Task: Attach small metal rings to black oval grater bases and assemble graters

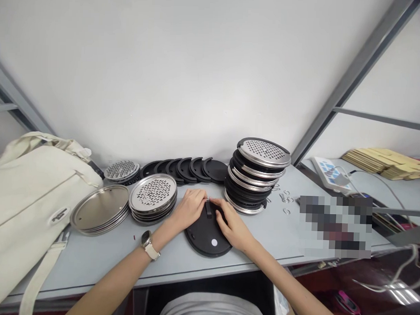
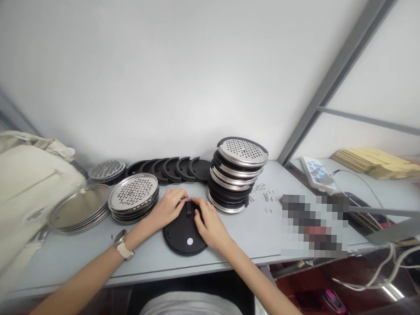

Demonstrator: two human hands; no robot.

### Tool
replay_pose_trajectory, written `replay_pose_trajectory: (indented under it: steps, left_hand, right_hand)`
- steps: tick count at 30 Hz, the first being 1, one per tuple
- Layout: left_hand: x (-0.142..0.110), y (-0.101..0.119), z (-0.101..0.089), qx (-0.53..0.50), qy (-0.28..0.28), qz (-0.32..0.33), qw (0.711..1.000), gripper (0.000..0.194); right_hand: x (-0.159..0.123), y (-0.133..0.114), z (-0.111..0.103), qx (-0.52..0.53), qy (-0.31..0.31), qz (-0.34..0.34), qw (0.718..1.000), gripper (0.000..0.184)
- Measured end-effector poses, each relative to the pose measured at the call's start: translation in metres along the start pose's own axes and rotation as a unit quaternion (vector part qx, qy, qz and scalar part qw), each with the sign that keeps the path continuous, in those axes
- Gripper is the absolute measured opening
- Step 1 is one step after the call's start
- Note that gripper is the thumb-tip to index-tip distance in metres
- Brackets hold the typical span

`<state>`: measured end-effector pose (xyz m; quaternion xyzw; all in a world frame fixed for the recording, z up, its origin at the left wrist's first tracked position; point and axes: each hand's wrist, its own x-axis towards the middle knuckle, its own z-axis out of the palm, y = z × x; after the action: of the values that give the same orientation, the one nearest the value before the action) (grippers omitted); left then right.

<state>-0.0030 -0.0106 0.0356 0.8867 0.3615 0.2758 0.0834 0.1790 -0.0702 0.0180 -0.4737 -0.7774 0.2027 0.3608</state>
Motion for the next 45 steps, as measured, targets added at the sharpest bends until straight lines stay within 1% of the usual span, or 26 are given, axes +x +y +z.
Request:
replay_pose_trajectory:
  steps: [6,9,13,18,23,30,45]
  left_hand:
    - [0.001,-0.004,-0.007,-0.032,-0.029,0.014,0.999,0.017]
    - [0.001,-0.004,-0.010,-0.047,-0.033,0.016,0.998,0.017]
    - [0.001,-0.005,-0.009,-0.088,-0.019,-0.011,0.996,0.015]
    - [0.000,-0.008,-0.002,-0.107,-0.001,-0.019,0.994,0.016]
    - [0.000,-0.012,0.003,-0.124,0.001,-0.023,0.992,0.016]
    - [0.001,-0.006,0.002,-0.150,0.015,-0.049,0.987,0.016]
    - [-0.001,-0.003,0.008,-0.140,0.045,-0.049,0.988,0.018]
  right_hand:
    - [0.000,0.003,0.001,0.004,-0.003,0.000,1.000,0.034]
    - [-0.001,0.003,0.002,0.007,0.000,0.002,1.000,0.033]
    - [-0.001,0.003,0.002,0.009,0.000,0.003,1.000,0.033]
    - [-0.001,0.002,0.001,0.007,0.000,0.001,1.000,0.032]
    - [-0.001,0.001,0.001,0.000,0.001,0.002,1.000,0.033]
    - [-0.001,0.002,0.001,-0.021,0.002,-0.001,1.000,0.037]
    - [0.001,0.001,0.001,-0.024,-0.003,-0.001,1.000,0.032]
